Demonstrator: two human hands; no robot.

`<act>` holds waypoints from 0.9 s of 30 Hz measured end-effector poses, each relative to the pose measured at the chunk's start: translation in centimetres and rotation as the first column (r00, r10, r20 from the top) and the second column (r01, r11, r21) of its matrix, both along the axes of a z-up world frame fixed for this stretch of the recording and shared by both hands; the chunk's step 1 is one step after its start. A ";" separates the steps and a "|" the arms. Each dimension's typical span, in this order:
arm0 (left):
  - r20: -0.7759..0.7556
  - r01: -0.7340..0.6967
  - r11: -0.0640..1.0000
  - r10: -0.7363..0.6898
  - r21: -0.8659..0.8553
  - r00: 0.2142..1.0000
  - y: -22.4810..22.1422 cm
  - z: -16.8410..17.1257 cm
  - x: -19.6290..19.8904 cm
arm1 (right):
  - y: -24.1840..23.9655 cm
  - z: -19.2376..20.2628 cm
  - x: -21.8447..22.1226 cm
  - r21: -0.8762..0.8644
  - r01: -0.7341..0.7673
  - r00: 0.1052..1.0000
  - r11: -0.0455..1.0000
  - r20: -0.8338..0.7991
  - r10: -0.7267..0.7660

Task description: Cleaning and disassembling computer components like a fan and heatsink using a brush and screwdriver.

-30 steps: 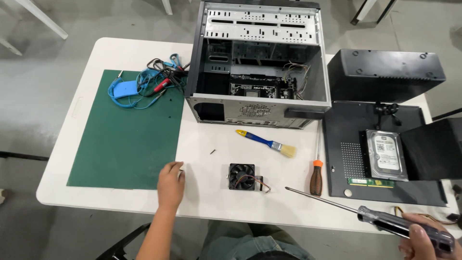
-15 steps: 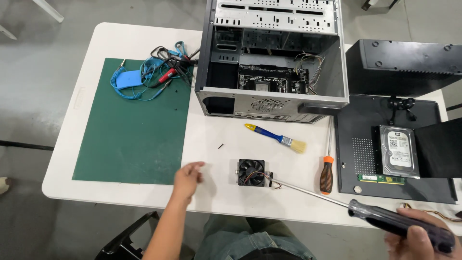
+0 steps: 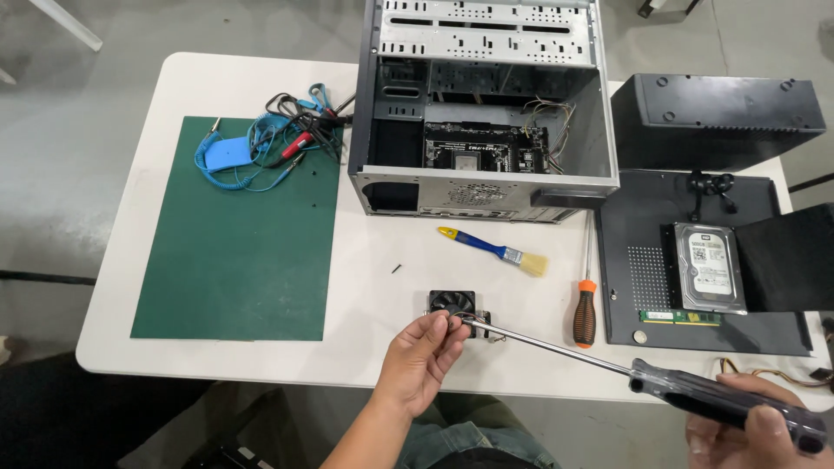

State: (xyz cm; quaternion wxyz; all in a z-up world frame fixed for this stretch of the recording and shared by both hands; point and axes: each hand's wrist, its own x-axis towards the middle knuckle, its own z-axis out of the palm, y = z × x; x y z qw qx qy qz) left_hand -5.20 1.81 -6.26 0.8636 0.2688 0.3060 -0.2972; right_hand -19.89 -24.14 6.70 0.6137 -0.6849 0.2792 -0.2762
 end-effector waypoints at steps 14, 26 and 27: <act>-0.015 -0.003 1.000 0.003 0.011 1.000 -0.9 0.2 -0.3 | -0.4 -1.4 -2.6 0.019 0.069 0.997 0.997 -0.020 -0.068; 0.027 0.034 0.999 -0.034 0.029 0.999 0.1 -2.3 0.8 | -0.2 -0.9 -2.8 0.043 -0.095 0.995 0.995 0.022 0.094; 0.027 0.031 0.999 -0.032 0.028 0.999 0.1 -2.9 0.8 | -0.1 -1.5 -2.4 0.042 -0.097 0.995 0.994 0.022 0.097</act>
